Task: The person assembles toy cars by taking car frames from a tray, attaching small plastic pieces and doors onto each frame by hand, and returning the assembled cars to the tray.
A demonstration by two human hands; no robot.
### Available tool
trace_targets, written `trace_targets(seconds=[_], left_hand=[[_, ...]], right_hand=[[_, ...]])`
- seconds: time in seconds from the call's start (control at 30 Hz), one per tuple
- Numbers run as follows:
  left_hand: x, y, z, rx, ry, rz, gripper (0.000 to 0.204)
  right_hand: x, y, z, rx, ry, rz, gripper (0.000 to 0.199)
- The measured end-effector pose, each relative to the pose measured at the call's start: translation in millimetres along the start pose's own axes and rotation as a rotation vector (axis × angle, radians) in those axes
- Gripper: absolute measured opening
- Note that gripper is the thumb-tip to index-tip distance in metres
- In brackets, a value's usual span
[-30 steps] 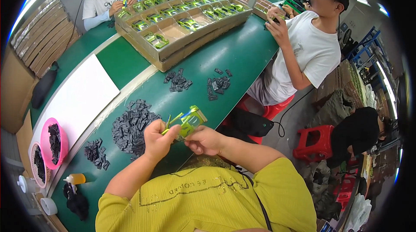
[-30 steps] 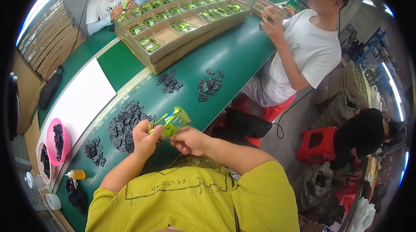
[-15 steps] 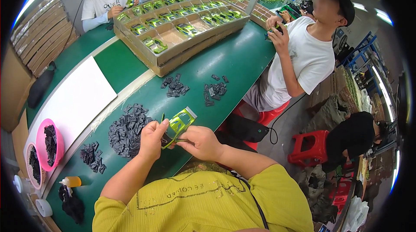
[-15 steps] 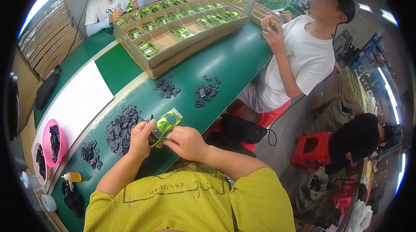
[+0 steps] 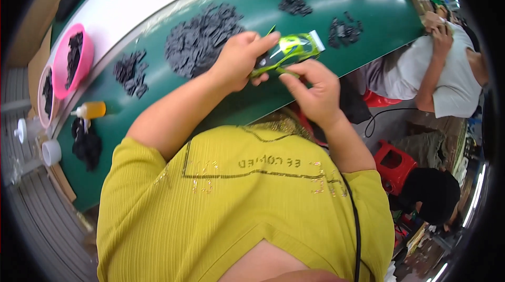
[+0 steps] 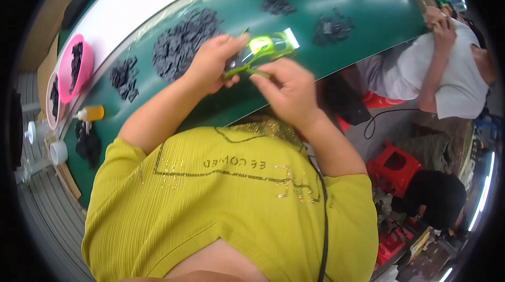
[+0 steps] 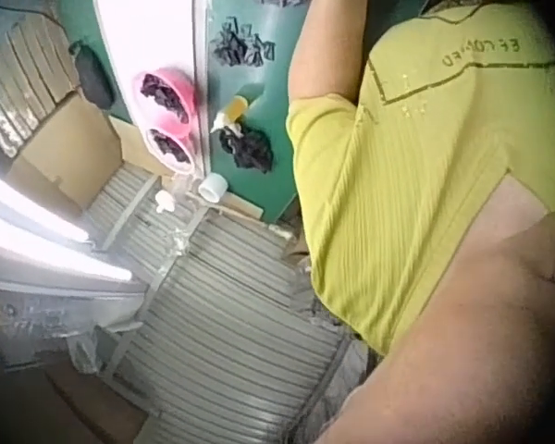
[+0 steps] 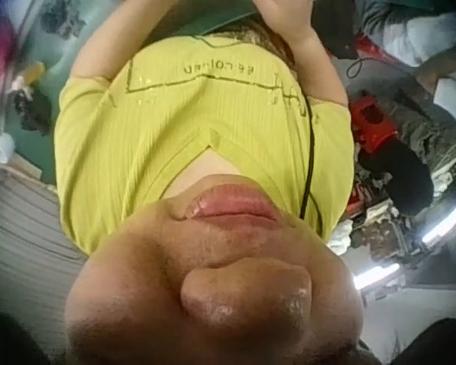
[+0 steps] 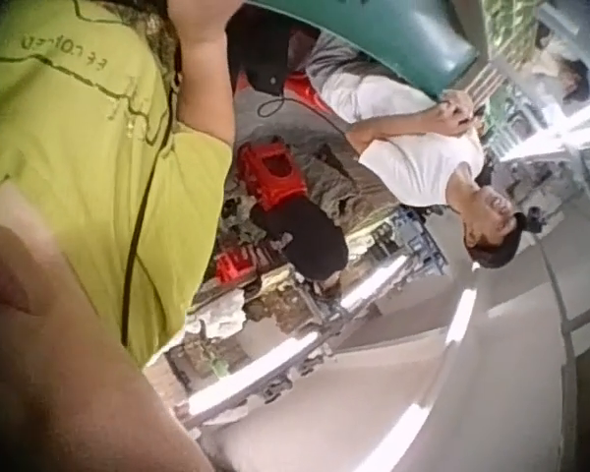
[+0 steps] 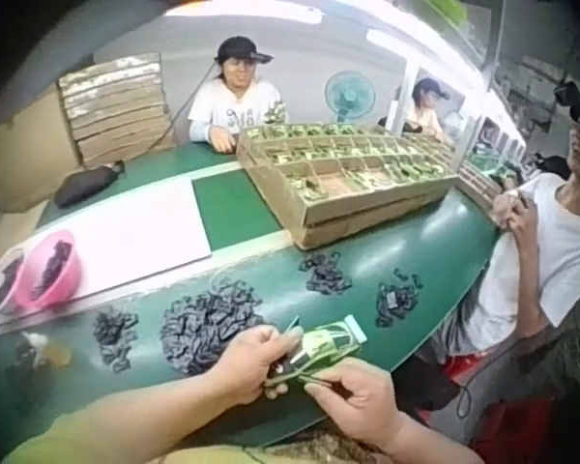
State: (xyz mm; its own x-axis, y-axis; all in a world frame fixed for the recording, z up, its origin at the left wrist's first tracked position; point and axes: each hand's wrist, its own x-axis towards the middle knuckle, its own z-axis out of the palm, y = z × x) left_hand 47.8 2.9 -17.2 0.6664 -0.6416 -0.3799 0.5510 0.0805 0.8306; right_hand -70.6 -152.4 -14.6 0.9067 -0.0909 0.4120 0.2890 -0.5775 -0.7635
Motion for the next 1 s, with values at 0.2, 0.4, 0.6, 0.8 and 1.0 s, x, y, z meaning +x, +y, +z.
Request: trace_targets(seconds=[0.2,0.4,0.6,0.8,1.0], left_hand=[[0.6,-0.4,-7.2,0.018,0.008,-0.044,0.043],[-5.1,-4.3,-8.6,0.020,0.025,-0.050,0.038],[-3.9,-7.9,-7.5,0.001,0.019,0.025,0.046],[-0.8,-14.5,-1.5,0.052,0.093,0.095,0.040],[-0.1,-17.6,-4.3,0.046,0.115,0.146,0.041]], right_hand=[[1.0,8.8,-2.9,0.005,0.036,-0.108,0.016],[-2.5,4.5,-6.8,0.020,-0.007,-0.126,0.016],[3.2,4.3,-9.9,-0.019,-0.058,-0.152,0.016],[8.9,6.3,4.9,-0.093,-0.022,-0.162,0.016],[4.5,13.3,6.0,-0.038,-0.120,-0.179,0.016]])
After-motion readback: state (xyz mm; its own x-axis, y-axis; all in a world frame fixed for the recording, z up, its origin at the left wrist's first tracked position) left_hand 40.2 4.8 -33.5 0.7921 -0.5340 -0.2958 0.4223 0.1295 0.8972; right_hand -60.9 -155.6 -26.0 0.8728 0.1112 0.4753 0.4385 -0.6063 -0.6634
